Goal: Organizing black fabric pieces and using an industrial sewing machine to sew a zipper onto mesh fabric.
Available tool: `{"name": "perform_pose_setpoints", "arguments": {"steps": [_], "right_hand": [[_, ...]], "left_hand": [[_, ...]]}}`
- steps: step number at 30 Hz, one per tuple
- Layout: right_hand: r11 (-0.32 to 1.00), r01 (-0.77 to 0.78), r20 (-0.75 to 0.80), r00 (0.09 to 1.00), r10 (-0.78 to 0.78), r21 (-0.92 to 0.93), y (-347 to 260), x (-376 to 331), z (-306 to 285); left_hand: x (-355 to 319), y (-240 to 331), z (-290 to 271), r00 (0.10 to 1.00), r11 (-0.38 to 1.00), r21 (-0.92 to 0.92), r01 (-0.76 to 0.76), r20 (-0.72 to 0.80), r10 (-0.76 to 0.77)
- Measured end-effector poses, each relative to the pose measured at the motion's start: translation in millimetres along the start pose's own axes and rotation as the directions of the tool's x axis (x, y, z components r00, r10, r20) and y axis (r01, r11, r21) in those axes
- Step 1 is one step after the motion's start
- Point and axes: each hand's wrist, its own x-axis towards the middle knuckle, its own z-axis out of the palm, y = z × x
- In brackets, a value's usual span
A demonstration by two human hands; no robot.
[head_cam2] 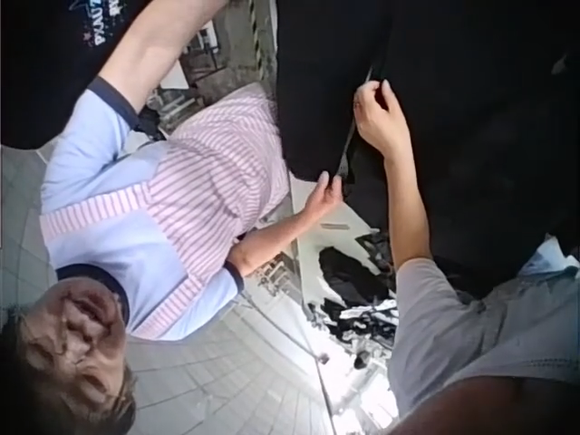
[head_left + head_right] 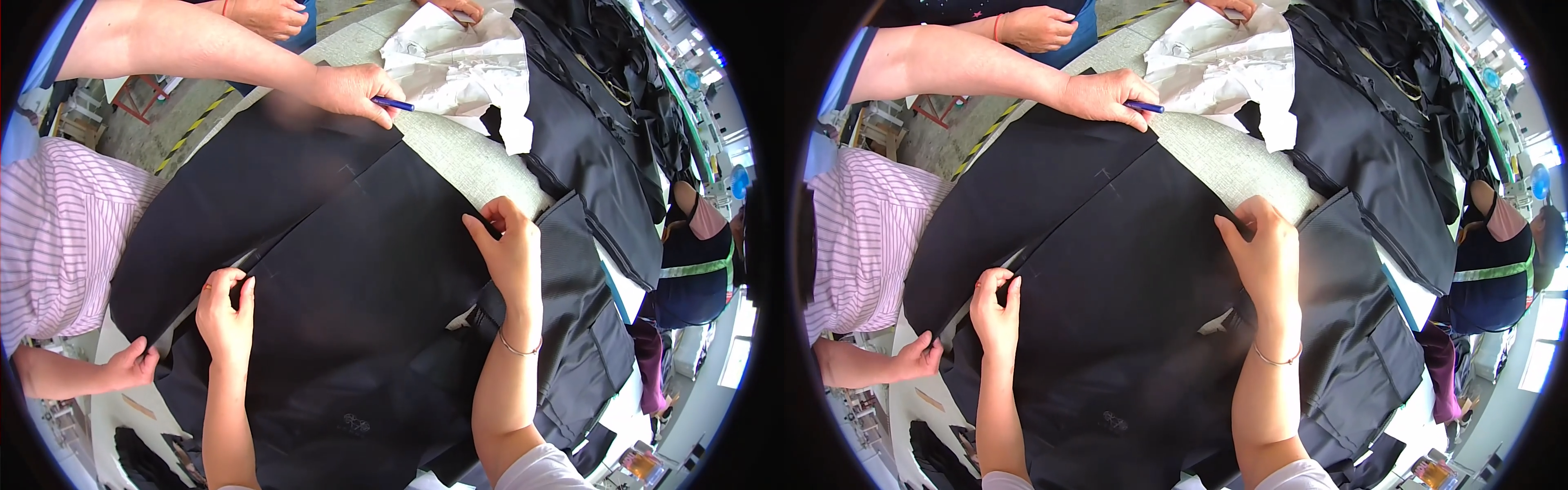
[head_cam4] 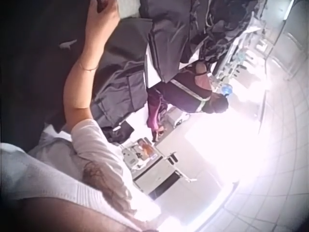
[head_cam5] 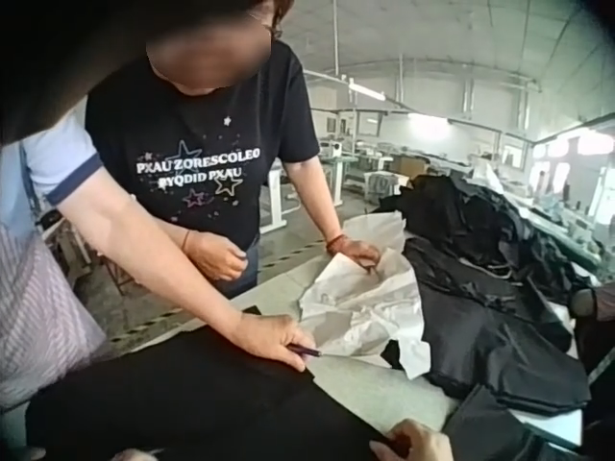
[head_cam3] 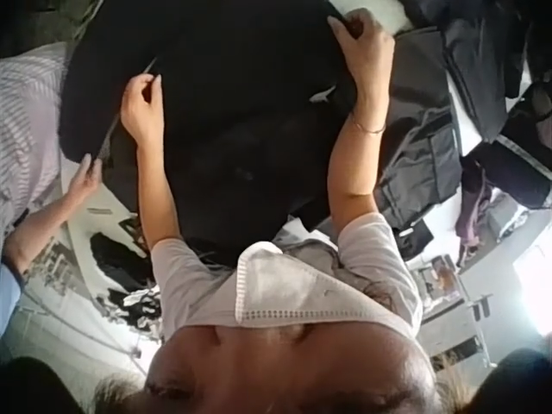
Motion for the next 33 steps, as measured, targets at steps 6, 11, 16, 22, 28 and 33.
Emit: {"name": "perform_pose_setpoints", "arguments": {"steps": [6, 11, 16, 22, 28, 33], "right_hand": [[0.996, 0.087, -0.219, 0.972, -0.081, 0.018, -2, 4, -6], [0.979, 0.128, -0.479, 0.877, -0.037, 0.157, -4, 2, -7], [0.945, 0.151, -0.477, 0.879, 0.006, 0.291, -13, 0, -3], [0.938, 0.168, -0.448, 0.894, -0.014, 0.304, -9, -1, 1], [0.937, 0.151, -0.42, 0.908, -0.005, 0.316, -10, 0, -2], [0.95, 0.129, -0.368, 0.93, -0.015, 0.285, -14, -1, 0]], "left_hand": [[-5, 32, -25, 0.991, 0.98, 0.142, -0.136, 0.031, 0.133], [-41, 98, -49, 0.955, 0.932, -0.284, -0.225, 0.127, 0.269], [-87, 166, -41, 0.886, 0.766, -0.614, -0.189, 0.23, 0.403], [-116, 220, 8, 0.854, 0.583, -0.809, -0.082, 0.244, 0.459], [-114, 218, 32, 0.904, 0.52, -0.851, 0.073, 0.277, 0.327], [-121, 214, 27, 0.884, 0.55, -0.832, 0.078, 0.313, 0.348]]}}
